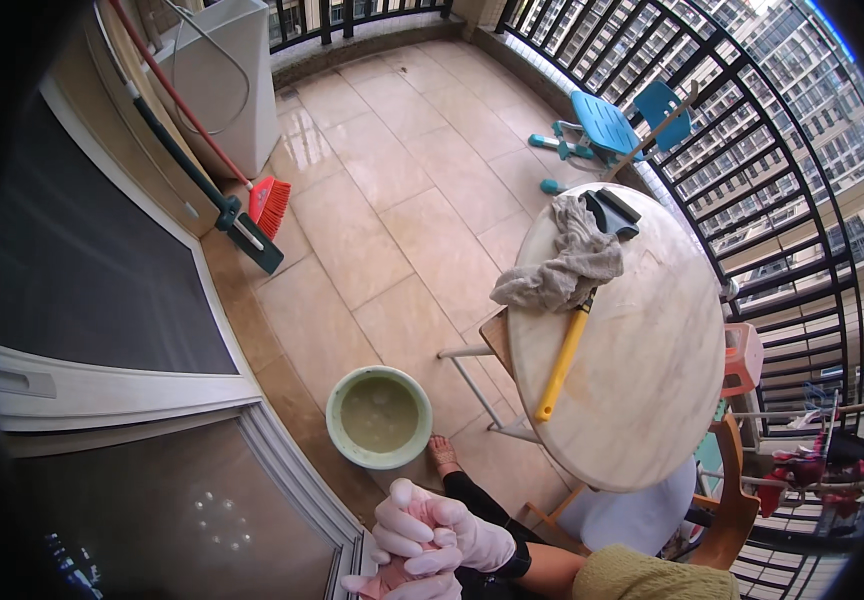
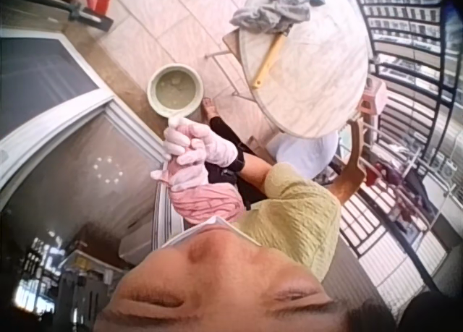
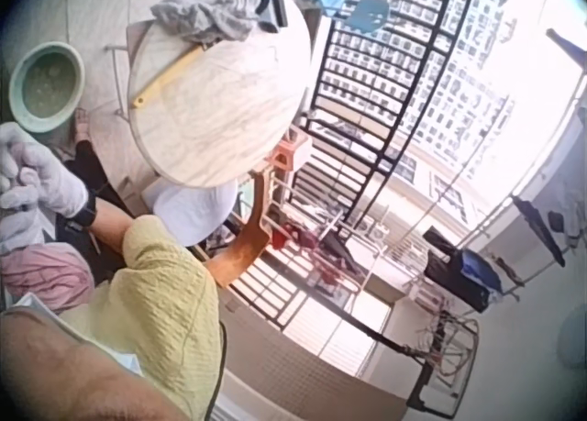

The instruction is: The person cleans a sliding door track by wringing out a cloth in a bucket of water, wiping the metal tracks repeatedly, and then using the cloth to wipe the bottom edge of the glass door frame.

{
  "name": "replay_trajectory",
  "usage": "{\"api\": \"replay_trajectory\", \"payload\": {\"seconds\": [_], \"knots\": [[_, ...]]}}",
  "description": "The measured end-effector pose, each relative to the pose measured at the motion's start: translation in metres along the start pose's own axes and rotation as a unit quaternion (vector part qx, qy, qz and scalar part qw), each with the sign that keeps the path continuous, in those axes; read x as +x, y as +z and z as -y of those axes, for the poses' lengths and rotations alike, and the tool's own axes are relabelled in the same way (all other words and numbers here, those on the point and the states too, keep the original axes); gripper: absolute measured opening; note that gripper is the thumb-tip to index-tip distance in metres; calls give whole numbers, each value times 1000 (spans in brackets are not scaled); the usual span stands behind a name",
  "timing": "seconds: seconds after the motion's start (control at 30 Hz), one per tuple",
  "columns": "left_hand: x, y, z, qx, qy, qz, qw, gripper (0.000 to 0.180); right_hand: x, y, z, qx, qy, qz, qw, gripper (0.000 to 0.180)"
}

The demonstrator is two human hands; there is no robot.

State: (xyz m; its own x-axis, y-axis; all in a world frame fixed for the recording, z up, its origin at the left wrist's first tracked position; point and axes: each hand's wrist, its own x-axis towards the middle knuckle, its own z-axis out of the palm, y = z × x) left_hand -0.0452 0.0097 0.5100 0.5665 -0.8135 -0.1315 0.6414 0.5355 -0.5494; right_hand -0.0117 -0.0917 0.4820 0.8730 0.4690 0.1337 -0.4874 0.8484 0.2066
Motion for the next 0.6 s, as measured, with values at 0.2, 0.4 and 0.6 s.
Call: {"api": "replay_trajectory", "payload": {"seconds": [0.2,0.4,0.6], "knots": [[-14,-43,-9,21,-15,-45,999,47,4,8,35,-147,201,-138,959,44],[23,-68,-51,345,76,-366,861,13,24,-83,66,-318,328,-292,840,25],[55,-234,-139,549,236,-505,623,28,45,-185,66,-534,292,-416,675,14]]}}
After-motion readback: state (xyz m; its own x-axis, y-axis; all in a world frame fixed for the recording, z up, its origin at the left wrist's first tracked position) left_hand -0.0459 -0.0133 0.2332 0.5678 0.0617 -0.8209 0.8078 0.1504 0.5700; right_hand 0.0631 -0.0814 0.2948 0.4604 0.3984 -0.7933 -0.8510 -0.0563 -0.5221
